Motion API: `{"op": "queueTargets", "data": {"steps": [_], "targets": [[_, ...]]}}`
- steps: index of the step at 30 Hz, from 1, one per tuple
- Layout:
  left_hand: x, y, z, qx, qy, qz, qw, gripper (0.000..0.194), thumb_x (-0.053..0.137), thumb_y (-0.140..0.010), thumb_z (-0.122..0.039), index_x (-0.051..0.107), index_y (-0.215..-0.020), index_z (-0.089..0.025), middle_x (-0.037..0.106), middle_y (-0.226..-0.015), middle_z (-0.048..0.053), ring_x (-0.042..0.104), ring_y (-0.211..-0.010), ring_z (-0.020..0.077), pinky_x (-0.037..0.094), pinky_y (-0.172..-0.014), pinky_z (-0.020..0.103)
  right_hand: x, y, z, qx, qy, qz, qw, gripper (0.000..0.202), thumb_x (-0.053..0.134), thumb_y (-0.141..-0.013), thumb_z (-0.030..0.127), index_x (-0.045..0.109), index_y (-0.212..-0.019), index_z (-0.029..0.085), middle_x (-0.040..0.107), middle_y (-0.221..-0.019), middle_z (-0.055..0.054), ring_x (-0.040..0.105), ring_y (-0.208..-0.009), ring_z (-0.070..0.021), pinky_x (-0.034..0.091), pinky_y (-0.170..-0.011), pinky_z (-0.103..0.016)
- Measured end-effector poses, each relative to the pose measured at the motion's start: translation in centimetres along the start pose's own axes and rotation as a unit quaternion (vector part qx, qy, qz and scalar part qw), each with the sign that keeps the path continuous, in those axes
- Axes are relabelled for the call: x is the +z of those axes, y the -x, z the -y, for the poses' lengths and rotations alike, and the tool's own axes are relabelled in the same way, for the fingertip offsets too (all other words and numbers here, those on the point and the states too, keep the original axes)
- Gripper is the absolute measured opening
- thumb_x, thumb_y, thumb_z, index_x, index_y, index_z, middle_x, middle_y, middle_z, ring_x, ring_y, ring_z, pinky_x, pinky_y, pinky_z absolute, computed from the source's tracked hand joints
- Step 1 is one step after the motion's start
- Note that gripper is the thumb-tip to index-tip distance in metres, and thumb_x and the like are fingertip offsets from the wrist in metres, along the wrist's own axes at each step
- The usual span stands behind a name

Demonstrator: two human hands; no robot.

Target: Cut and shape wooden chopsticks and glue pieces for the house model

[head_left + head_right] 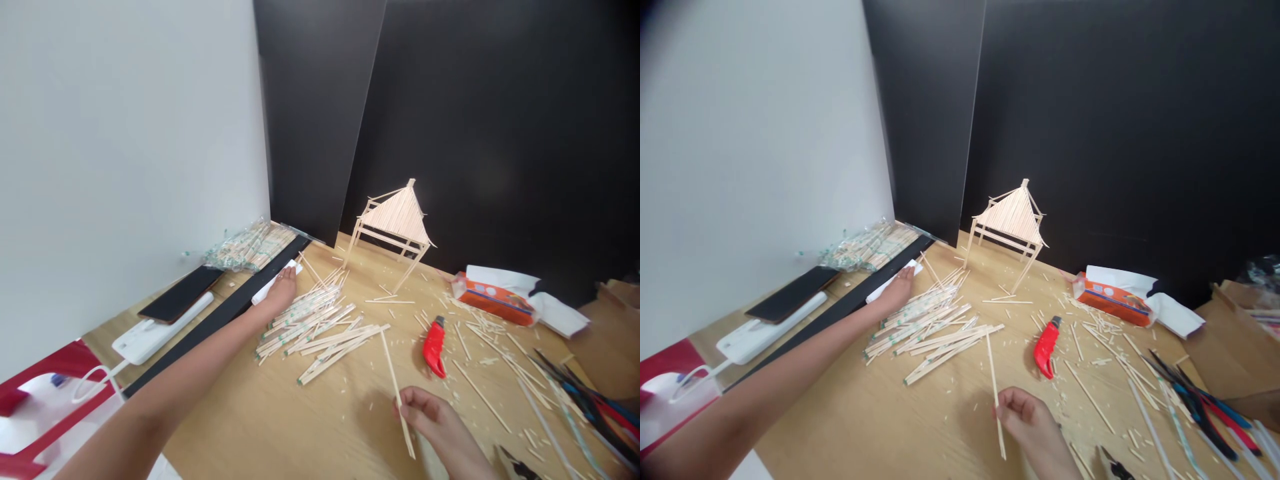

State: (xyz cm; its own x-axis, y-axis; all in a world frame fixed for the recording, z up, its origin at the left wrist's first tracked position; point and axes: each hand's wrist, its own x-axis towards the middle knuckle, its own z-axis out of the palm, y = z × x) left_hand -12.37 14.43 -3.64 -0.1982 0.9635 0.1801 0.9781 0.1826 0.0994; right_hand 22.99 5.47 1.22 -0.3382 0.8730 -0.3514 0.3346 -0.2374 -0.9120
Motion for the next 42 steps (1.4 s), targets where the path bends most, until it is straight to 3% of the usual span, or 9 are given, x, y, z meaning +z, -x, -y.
{"op": "queueTargets", "data": {"steps": [5, 12, 19, 28, 31, 38, 42], "targets": [[-0.8, -0.5, 0.3, 0.014, -0.021, -0.005, 1.0, 0.034, 0.054, -0.088, -0.03, 0.053, -0.119, -0.016, 0.056, -0.119, 0.01, 0.058, -0.101, 0.022, 0.05, -0.083, 0.043, 0.1, 0.3, 0.1, 0.007, -0.022, 0.018, 1.0, 0.026, 0.07, -0.06, 0.04, 0.057, -0.059, 0.018, 0.056, -0.058, 0.0, 0.05, -0.061, -0.0163, 0.039, -0.062, -0.026], [-1.8, 0.6, 0.1, -0.002, -0.049, 0.002, 0.999, 0.034, 0.054, -0.088, -0.03, 0.053, -0.118, -0.016, 0.056, -0.118, 0.009, 0.058, -0.1, 0.0217, 0.05, -0.083, 0.043, 0.3, 0.8, 0.4, 0.018, -0.043, 0.022, 0.999, 0.025, 0.07, -0.061, 0.039, 0.056, -0.061, 0.018, 0.057, -0.062, -0.001, 0.051, -0.065, -0.0172, 0.037, -0.066, -0.026], [-3.1, 1.3, -0.1, -0.05, -0.043, 0.06, 0.996, 0.032, 0.055, -0.088, -0.03, 0.054, -0.116, -0.015, 0.057, -0.115, 0.009, 0.059, -0.097, 0.0206, 0.051, -0.08, 0.041, 0.3, 0.8, 0.6, 0.016, -0.038, 0.037, 0.998, 0.024, 0.069, -0.059, 0.038, 0.056, -0.061, 0.018, 0.056, -0.06, -0.001, 0.048, -0.063, -0.0162, 0.036, -0.064, -0.026], [-3.8, 2.2, -2.6, -0.052, 0.019, 0.123, 0.991, 0.032, 0.055, -0.088, -0.03, 0.054, -0.115, -0.014, 0.058, -0.114, 0.009, 0.06, -0.096, 0.0203, 0.052, -0.08, 0.04, -0.3, 1.0, 0.4, 0.011, -0.045, 0.032, 0.998, 0.019, 0.066, -0.062, 0.034, 0.058, -0.063, 0.017, 0.056, -0.062, 0.0, 0.049, -0.063, -0.016, 0.036, -0.063, -0.026], [-3.9, 0.9, -3.6, -0.066, 0.031, 0.122, 0.99, 0.032, 0.054, -0.088, -0.031, 0.054, -0.116, -0.015, 0.057, -0.116, 0.009, 0.059, -0.098, 0.0209, 0.051, -0.081, 0.041, -0.3, 1.0, 0.5, 0.005, -0.044, 0.033, 0.998, 0.019, 0.067, -0.062, 0.034, 0.059, -0.063, 0.017, 0.057, -0.061, 0.0, 0.05, -0.063, -0.0161, 0.037, -0.063, -0.025], [-2.6, -4.9, -7.5, -0.149, 0.049, 0.147, 0.977, 0.034, 0.054, -0.088, -0.032, 0.053, -0.118, -0.015, 0.056, -0.118, 0.01, 0.059, -0.099, 0.0217, 0.05, -0.083, 0.043, 0.0, 1.2, 0.8, -0.001, -0.038, 0.032, 0.999, 0.022, 0.067, -0.064, 0.038, 0.06, -0.063, 0.017, 0.06, -0.062, -0.001, 0.054, -0.064, -0.0171, 0.039, -0.064, -0.026], [-2.3, -6.1, -7.8, -0.141, 0.067, 0.174, 0.972, 0.033, 0.055, -0.088, -0.031, 0.054, -0.117, -0.016, 0.057, -0.116, 0.009, 0.059, -0.099, 0.0213, 0.051, -0.081, 0.041, -0.3, 1.5, 0.9, -0.001, -0.065, 0.03, 0.997, 0.022, 0.067, -0.064, 0.038, 0.06, -0.064, 0.017, 0.062, -0.064, -0.002, 0.054, -0.065, -0.0171, 0.039, -0.064, -0.027]]}}
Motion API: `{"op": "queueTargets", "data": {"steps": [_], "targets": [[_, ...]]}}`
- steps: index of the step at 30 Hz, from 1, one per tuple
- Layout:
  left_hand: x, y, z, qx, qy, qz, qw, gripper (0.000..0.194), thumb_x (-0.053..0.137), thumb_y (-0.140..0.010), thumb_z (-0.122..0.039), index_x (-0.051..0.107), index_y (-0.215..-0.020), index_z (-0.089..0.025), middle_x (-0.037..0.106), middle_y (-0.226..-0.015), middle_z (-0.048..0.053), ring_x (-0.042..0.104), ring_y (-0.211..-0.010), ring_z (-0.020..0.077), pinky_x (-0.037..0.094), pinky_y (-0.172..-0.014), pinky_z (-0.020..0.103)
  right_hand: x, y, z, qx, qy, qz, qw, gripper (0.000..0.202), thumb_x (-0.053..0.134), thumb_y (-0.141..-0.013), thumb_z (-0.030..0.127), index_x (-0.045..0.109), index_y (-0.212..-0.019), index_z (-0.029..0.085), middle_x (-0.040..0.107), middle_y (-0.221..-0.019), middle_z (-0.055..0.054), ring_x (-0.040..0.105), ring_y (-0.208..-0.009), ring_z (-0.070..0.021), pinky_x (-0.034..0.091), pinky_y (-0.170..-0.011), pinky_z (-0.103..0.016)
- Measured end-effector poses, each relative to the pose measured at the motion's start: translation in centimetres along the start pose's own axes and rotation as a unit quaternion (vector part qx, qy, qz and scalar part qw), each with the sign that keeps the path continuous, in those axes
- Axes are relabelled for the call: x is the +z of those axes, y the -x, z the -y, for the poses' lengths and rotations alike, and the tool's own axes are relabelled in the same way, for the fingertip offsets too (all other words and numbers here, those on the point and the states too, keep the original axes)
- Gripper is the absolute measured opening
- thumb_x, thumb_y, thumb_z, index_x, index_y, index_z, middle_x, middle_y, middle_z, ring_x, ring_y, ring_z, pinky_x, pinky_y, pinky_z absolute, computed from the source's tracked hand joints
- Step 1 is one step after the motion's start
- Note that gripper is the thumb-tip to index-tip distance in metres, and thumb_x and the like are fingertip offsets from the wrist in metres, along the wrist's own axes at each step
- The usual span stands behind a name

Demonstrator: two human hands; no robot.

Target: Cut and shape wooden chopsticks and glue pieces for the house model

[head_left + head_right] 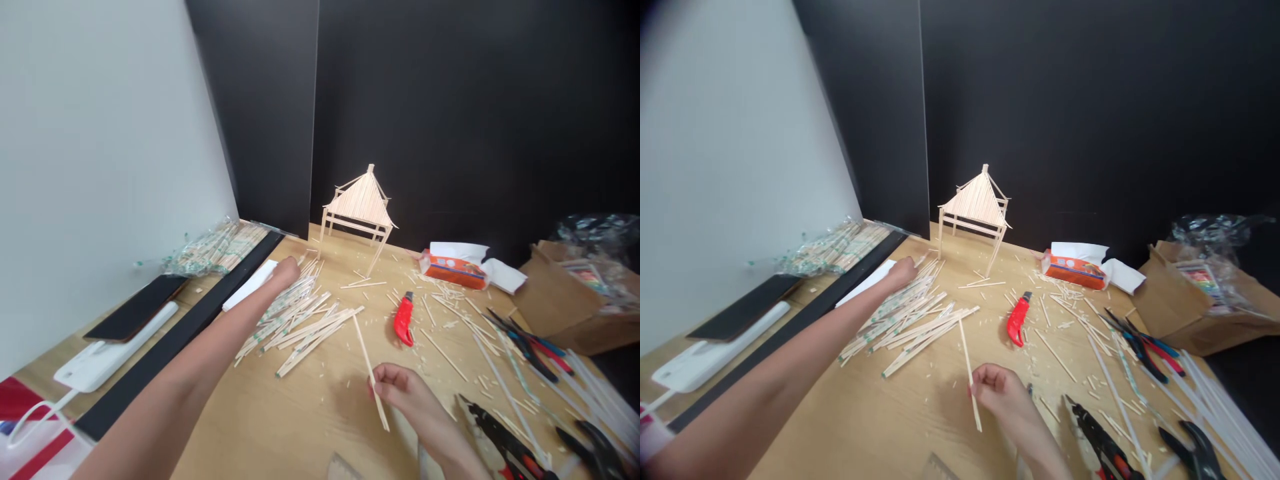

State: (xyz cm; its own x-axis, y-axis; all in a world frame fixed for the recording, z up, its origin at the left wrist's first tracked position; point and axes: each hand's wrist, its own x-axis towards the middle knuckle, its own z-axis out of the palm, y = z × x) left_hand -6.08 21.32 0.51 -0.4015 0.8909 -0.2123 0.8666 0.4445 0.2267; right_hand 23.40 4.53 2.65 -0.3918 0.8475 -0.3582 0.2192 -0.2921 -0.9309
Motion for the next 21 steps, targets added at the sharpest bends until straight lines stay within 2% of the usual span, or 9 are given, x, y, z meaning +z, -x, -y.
{"op": "queueTargets", "data": {"steps": [5, 8, 10, 12, 14, 16, 18, 19, 21], "targets": [[-1.1, 0.9, 1.7, 0.034, -0.016, 0.029, 0.999, 0.033, 0.056, -0.087, -0.03, 0.054, -0.117, -0.016, 0.057, -0.116, 0.008, 0.059, -0.099, 0.0214, 0.051, -0.081, 0.041, -0.7, 0.3, -0.2, -0.008, -0.024, 0.012, 1.0, 0.019, 0.066, -0.067, 0.034, 0.059, -0.067, 0.016, 0.062, -0.066, -0.002, 0.053, -0.066, -0.016, 0.038, -0.066, -0.026], [-1.8, 2.6, 2.4, 0.052, -0.03, 0.054, 0.997, 0.032, 0.055, -0.088, -0.03, 0.054, -0.117, -0.016, 0.057, -0.117, 0.008, 0.058, -0.1, 0.0216, 0.05, -0.083, 0.043, -1.0, 0.4, -0.2, -0.004, -0.031, 0.011, 0.999, 0.018, 0.066, -0.068, 0.034, 0.058, -0.068, 0.017, 0.062, -0.066, -0.001, 0.053, -0.067, -0.016, 0.038, -0.067, -0.026], [-1.9, 4.3, 2.5, 0.066, -0.035, 0.071, 0.995, 0.04, 0.053, -0.088, -0.037, 0.05, -0.123, -0.016, 0.053, -0.125, 0.011, 0.055, -0.108, 0.0248, 0.047, -0.089, 0.047, -1.0, 0.4, -0.1, -0.001, -0.027, 0.007, 1.0, 0.02, 0.066, -0.068, 0.036, 0.058, -0.067, 0.017, 0.062, -0.067, -0.001, 0.053, -0.067, -0.0163, 0.038, -0.067, -0.025], [-1.4, 6.2, 2.3, 0.082, -0.037, 0.095, 0.991, 0.069, 0.051, -0.083, -0.056, 0.035, -0.137, -0.015, 0.04, -0.139, 0.02, 0.046, -0.122, 0.033, 0.04, -0.096, 0.048, -1.0, 0.3, -0.1, -0.001, -0.021, 0.004, 1.0, 0.021, 0.066, -0.068, 0.037, 0.059, -0.067, 0.018, 0.062, -0.067, -0.002, 0.054, -0.067, -0.0164, 0.038, -0.067, -0.025], [-0.3, 8.2, 1.8, 0.105, -0.041, 0.127, 0.986, 0.107, 0.052, -0.066, -0.074, 0.012, -0.147, -0.017, 0.022, -0.148, 0.027, 0.033, -0.131, 0.0414, 0.036, -0.098, 0.05, -0.9, 0.3, -0.1, -0.002, -0.019, 0.001, 1.0, 0.023, 0.067, -0.068, 0.039, 0.059, -0.067, 0.017, 0.062, -0.067, -0.002, 0.054, -0.066, -0.0162, 0.038, -0.066, -0.025], [1.3, 10.1, 1.1, 0.116, -0.053, 0.147, 0.981, 0.132, 0.062, -0.047, -0.079, -0.005, -0.147, -0.025, 0.001, -0.152, 0.027, 0.011, -0.134, 0.05, 0.028, -0.097, 0.063, -1.0, 0.2, -0.2, -0.003, -0.021, 0.0, 1.0, 0.023, 0.067, -0.069, 0.038, 0.059, -0.067, 0.017, 0.063, -0.067, -0.002, 0.054, -0.065, -0.0159, 0.038, -0.065, -0.025], [3.0, 11.4, 0.3, 0.114, -0.067, 0.147, 0.98, 0.144, 0.07, -0.034, -0.076, -0.014, -0.143, -0.033, -0.019, -0.15, 0.021, -0.009, -0.132, 0.0541, 0.015, -0.09, 0.077, -1.0, 0.2, -0.3, -0.006, -0.023, 0.001, 1.0, 0.02, 0.067, -0.07, 0.036, 0.06, -0.068, 0.017, 0.063, -0.068, -0.002, 0.053, -0.066, -0.0155, 0.038, -0.065, -0.025], [3.7, 11.7, 0.0, 0.112, -0.073, 0.139, 0.981, 0.147, 0.073, -0.031, -0.073, -0.016, -0.142, -0.035, -0.025, -0.149, 0.019, -0.015, -0.13, 0.0543, 0.01, -0.088, 0.08, -1.1, 0.2, -0.4, -0.006, -0.023, 0.002, 1.0, 0.019, 0.066, -0.07, 0.035, 0.06, -0.068, 0.017, 0.063, -0.068, -0.002, 0.053, -0.066, -0.0153, 0.037, -0.064, -0.024], [4.6, 11.7, -0.3, 0.103, -0.082, 0.109, 0.985, 0.147, 0.074, -0.032, -0.072, -0.016, -0.142, -0.035, -0.027, -0.148, 0.019, -0.017, -0.13, 0.0537, 0.006, -0.087, 0.08, -1.2, 0.2, -0.5, -0.008, -0.023, 0.002, 1.0, 0.017, 0.066, -0.071, 0.033, 0.061, -0.068, 0.017, 0.062, -0.068, -0.001, 0.052, -0.066, -0.015, 0.037, -0.064, -0.024]]}}
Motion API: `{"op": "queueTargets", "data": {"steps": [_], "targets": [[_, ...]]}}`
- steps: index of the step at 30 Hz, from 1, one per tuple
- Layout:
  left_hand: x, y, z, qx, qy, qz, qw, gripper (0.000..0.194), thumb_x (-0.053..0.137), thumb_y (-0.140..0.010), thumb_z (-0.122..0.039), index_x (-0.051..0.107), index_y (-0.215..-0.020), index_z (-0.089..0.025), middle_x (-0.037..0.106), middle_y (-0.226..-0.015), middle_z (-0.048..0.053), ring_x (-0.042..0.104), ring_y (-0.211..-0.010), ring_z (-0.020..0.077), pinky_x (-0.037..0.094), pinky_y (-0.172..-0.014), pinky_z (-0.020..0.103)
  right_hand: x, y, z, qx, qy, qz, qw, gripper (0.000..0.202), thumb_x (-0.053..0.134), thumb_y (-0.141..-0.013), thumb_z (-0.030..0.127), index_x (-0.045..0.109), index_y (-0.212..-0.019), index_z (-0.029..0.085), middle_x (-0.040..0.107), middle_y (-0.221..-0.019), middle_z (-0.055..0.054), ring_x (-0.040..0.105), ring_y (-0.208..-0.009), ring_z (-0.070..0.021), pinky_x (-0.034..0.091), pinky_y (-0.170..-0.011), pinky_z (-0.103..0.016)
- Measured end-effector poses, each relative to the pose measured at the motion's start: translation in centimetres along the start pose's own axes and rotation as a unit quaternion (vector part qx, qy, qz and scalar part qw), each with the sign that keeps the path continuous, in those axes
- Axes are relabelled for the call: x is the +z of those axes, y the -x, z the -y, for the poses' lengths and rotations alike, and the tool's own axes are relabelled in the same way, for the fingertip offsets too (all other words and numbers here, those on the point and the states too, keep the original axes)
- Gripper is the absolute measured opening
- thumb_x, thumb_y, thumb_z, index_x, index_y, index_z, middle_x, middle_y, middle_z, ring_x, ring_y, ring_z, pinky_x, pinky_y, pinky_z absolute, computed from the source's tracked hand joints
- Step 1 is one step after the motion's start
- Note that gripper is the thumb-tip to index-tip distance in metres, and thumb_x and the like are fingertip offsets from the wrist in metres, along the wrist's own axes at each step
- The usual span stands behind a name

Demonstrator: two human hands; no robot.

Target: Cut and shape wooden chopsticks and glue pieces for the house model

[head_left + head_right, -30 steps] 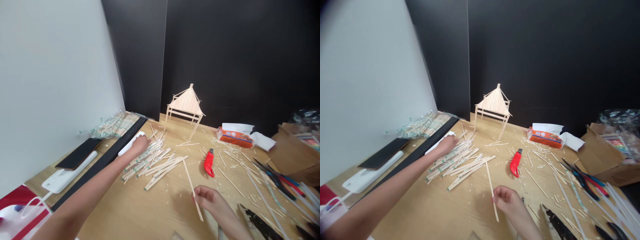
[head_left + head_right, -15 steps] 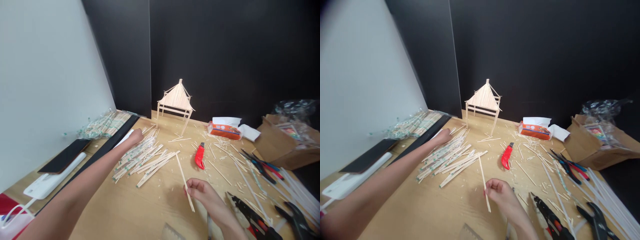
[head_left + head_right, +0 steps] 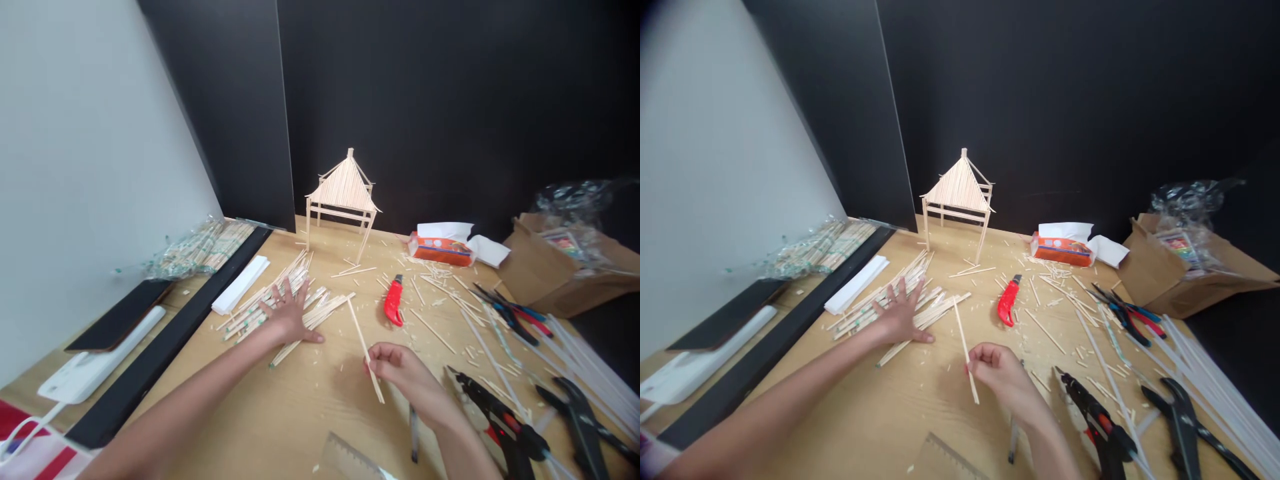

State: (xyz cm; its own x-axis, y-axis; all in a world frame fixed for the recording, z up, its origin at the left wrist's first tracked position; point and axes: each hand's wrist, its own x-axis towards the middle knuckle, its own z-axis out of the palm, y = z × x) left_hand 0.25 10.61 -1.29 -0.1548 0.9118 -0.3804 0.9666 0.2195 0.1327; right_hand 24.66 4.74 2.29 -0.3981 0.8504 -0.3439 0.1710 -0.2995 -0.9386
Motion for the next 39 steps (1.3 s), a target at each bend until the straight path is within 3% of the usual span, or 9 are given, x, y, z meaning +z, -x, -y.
{"op": "queueTargets", "data": {"steps": [3, 7, 10, 12, 14, 25, 33, 39], "targets": [[-0.3, -1.0, 0.6, -0.012, -0.007, -0.039, 0.999, 0.138, 0.069, -0.041, -0.074, -0.01, -0.145, -0.029, -0.015, -0.151, 0.023, -0.007, -0.134, 0.0521, 0.011, -0.094, 0.074, -0.1, 0.0, -0.1, -0.005, -0.002, -0.002, 1.0, 0.016, 0.065, -0.071, 0.033, 0.061, -0.069, 0.018, 0.062, -0.068, -0.001, 0.052, -0.065, -0.0151, 0.037, -0.064, -0.025], [-1.9, -2.1, 2.1, -0.032, -0.017, -0.084, 0.996, 0.116, 0.063, -0.061, -0.068, 0.005, -0.147, -0.015, 0.021, -0.148, 0.027, 0.026, -0.132, 0.0444, 0.029, -0.099, 0.058, -0.2, -0.1, -0.2, -0.004, 0.007, -0.008, 1.0, 0.017, 0.064, -0.071, 0.034, 0.06, -0.068, 0.017, 0.061, -0.066, 0.0, 0.051, -0.063, -0.0149, 0.036, -0.062, -0.025], [-2.5, -2.4, 2.5, -0.063, -0.037, -0.118, 0.99, 0.081, 0.061, -0.076, -0.05, 0.029, -0.14, -0.011, 0.041, -0.136, 0.021, 0.043, -0.122, 0.0345, 0.038, -0.096, 0.049, -0.2, -0.2, -0.3, -0.003, 0.012, -0.006, 1.0, 0.017, 0.063, -0.072, 0.033, 0.059, -0.069, 0.017, 0.061, -0.066, 0.0, 0.051, -0.063, -0.0146, 0.035, -0.062, -0.025], [-2.6, -2.7, 2.6, -0.08, -0.05, -0.126, 0.988, 0.052, 0.058, -0.084, -0.039, 0.044, -0.129, -0.015, 0.049, -0.129, 0.014, 0.05, -0.114, 0.0282, 0.043, -0.092, 0.048, -0.3, -0.3, -0.4, -0.003, 0.013, -0.004, 1.0, 0.017, 0.063, -0.072, 0.033, 0.06, -0.069, 0.017, 0.061, -0.066, 0.0, 0.051, -0.064, -0.0147, 0.036, -0.063, -0.025], [-2.6, -3.0, 2.9, -0.088, -0.057, -0.122, 0.987, 0.036, 0.054, -0.088, -0.032, 0.052, -0.12, -0.016, 0.053, -0.123, 0.01, 0.056, -0.105, 0.0237, 0.048, -0.086, 0.046, -0.3, -0.4, -0.4, -0.005, 0.02, -0.008, 1.0, 0.017, 0.063, -0.072, 0.034, 0.06, -0.069, 0.017, 0.061, -0.066, 0.0, 0.052, -0.065, -0.015, 0.036, -0.063, -0.025], [-3.3, -4.2, 6.1, -0.072, -0.035, -0.096, 0.992, 0.033, 0.056, -0.087, -0.03, 0.054, -0.116, -0.015, 0.058, -0.115, 0.009, 0.06, -0.097, 0.021, 0.051, -0.08, 0.04, -0.5, -0.2, -0.3, -0.003, 0.018, -0.016, 1.0, 0.017, 0.063, -0.071, 0.034, 0.059, -0.07, 0.017, 0.063, -0.068, -0.001, 0.053, -0.067, -0.0155, 0.036, -0.065, -0.026], [-5.1, -4.0, 8.1, -0.09, -0.024, -0.097, 0.991, 0.033, 0.055, -0.088, -0.03, 0.053, -0.117, -0.015, 0.057, -0.116, 0.009, 0.059, -0.098, 0.0211, 0.051, -0.081, 0.041, -0.6, -0.3, -0.1, -0.001, 0.021, -0.016, 1.0, 0.019, 0.064, -0.07, 0.036, 0.059, -0.069, 0.017, 0.062, -0.067, -0.001, 0.052, -0.065, -0.0156, 0.036, -0.064, -0.026], [-7.1, -4.1, 10.6, -0.118, -0.029, -0.087, 0.989, 0.032, 0.056, -0.087, -0.03, 0.054, -0.116, -0.016, 0.058, -0.114, 0.008, 0.06, -0.097, 0.0207, 0.051, -0.08, 0.04, -0.7, -0.4, -0.4, 0.001, 0.016, -0.013, 1.0, 0.019, 0.063, -0.071, 0.036, 0.059, -0.069, 0.018, 0.062, -0.067, -0.001, 0.053, -0.066, -0.0159, 0.036, -0.064, -0.026]]}}
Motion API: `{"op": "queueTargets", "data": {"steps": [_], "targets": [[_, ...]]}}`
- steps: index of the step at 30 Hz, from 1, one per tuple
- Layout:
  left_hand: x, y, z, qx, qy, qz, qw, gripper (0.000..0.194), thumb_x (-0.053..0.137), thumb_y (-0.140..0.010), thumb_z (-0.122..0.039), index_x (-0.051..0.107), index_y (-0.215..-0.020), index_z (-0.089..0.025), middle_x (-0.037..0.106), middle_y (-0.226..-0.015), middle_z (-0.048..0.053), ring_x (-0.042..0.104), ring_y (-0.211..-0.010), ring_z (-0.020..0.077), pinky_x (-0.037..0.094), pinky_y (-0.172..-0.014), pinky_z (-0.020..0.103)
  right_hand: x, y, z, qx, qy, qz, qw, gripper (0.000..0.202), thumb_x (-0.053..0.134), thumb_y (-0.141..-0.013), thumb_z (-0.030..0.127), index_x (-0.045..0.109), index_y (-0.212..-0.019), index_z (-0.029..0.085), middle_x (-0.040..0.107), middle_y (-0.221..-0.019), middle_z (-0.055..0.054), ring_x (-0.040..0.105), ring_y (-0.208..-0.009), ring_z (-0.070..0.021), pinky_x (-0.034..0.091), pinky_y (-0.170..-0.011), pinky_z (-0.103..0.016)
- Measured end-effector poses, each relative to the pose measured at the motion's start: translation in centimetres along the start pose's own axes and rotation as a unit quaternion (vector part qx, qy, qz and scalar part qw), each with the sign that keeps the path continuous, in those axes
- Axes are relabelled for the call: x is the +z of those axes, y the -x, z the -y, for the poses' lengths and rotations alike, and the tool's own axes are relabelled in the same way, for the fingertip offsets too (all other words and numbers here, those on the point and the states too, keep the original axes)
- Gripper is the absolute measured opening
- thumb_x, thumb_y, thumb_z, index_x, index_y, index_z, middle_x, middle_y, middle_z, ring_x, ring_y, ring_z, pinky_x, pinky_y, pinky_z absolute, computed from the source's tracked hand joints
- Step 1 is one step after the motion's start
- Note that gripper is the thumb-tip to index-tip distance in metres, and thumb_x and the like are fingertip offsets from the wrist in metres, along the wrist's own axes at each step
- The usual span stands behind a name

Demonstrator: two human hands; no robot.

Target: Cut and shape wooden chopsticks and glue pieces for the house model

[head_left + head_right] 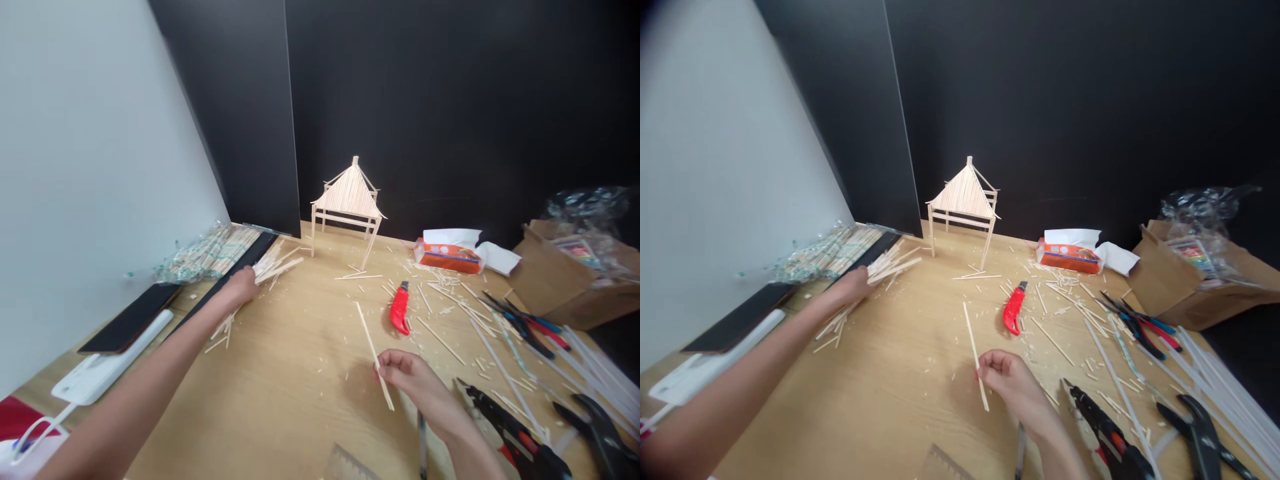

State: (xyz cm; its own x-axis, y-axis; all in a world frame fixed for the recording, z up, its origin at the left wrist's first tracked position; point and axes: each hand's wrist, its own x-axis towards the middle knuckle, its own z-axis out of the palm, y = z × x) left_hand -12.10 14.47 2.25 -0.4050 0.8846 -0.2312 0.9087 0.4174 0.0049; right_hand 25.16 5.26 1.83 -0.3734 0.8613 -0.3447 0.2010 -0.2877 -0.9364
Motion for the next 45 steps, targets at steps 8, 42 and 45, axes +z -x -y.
{"op": "queueTargets", "data": {"steps": [8, 42, 45], "targets": [[0.6, -1.2, -1.0, -0.06, -0.017, -0.047, 0.997, 0.035, 0.054, -0.088, -0.031, 0.051, -0.12, -0.016, 0.054, -0.121, 0.01, 0.057, -0.102, 0.0224, 0.05, -0.084, 0.044, 0.5, -0.2, 0.0, -0.002, -0.011, 0.0, 1.0, 0.017, 0.064, -0.071, 0.033, 0.06, -0.067, 0.017, 0.06, -0.063, 0.001, 0.05, -0.061, -0.0138, 0.035, -0.061, -0.024], [-3.3, 9.0, -8.3, 0.211, 0.686, 0.178, 0.673, 0.041, 0.067, -0.074, -0.045, 0.069, -0.097, -0.011, 0.071, -0.098, 0.014, 0.067, -0.088, 0.0243, 0.054, -0.079, 0.034, 8.2, -8.1, 8.1, -0.125, -0.031, -0.085, 0.988, 0.009, 0.058, -0.066, 0.025, 0.057, -0.065, 0.016, 0.06, -0.065, 0.0, 0.056, -0.064, -0.0148, 0.043, -0.067, -0.026], [-3.4, 8.0, -9.2, 0.21, 0.684, 0.177, 0.676, 0.043, 0.071, -0.07, -0.042, 0.069, -0.097, -0.009, 0.072, -0.095, 0.015, 0.068, -0.083, 0.0237, 0.054, -0.077, 0.034, 7.6, -8.8, 8.2, -0.126, -0.004, -0.093, 0.988, 0.01, 0.056, -0.067, 0.026, 0.055, -0.065, 0.016, 0.059, -0.064, -0.001, 0.056, -0.064, -0.0153, 0.044, -0.065, -0.026]]}}
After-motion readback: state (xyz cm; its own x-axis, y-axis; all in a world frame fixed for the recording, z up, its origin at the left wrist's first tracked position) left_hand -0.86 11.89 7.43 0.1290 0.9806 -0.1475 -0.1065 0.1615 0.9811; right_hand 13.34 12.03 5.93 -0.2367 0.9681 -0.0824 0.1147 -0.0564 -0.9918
